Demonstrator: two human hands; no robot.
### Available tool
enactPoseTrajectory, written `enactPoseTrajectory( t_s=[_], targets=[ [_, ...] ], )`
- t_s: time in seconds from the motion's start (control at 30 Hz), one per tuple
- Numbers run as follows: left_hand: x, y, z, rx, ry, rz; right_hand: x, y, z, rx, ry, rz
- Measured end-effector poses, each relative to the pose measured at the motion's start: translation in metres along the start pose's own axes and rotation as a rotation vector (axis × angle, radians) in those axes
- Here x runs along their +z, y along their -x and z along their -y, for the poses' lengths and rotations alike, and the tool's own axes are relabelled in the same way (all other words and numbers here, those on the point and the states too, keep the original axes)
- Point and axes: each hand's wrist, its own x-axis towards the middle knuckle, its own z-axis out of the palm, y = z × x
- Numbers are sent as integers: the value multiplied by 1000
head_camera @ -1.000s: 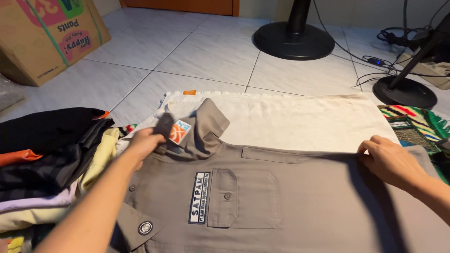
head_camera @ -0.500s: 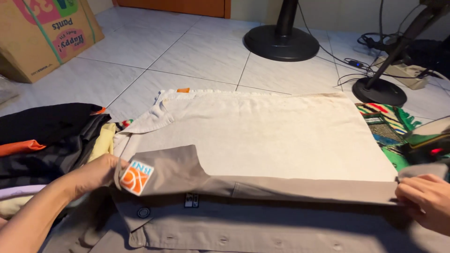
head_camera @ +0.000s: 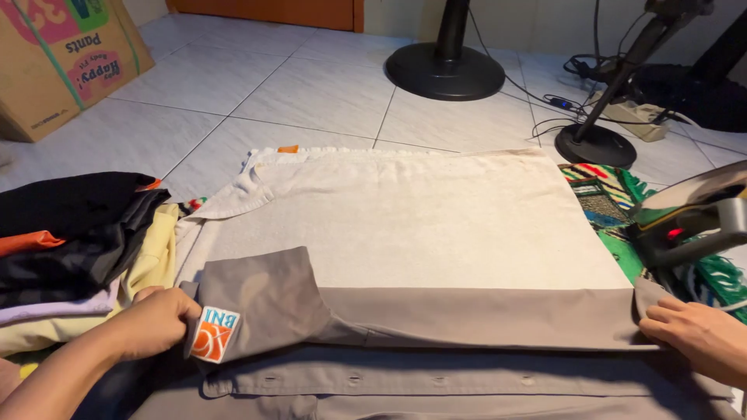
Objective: Ironing and folding a grey uniform shirt on the floor.
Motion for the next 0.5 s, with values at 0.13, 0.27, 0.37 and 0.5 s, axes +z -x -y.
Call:
enactPoseTrajectory(
  t_s=[0.13,0.27,0.37,0.5],
  targets=[
    [7,10,-12,-1,-197,13,-1,11,2,49,84,55],
    [12,12,-19,-16,-315,41,53,12,-36,87,211,-12],
    [7,10,-27,-78,-346,103,8,25,-19,237,372,221],
    [-1,-10,-26,-106,-398,160,137,-14,-134,461,551,133]
  ],
)
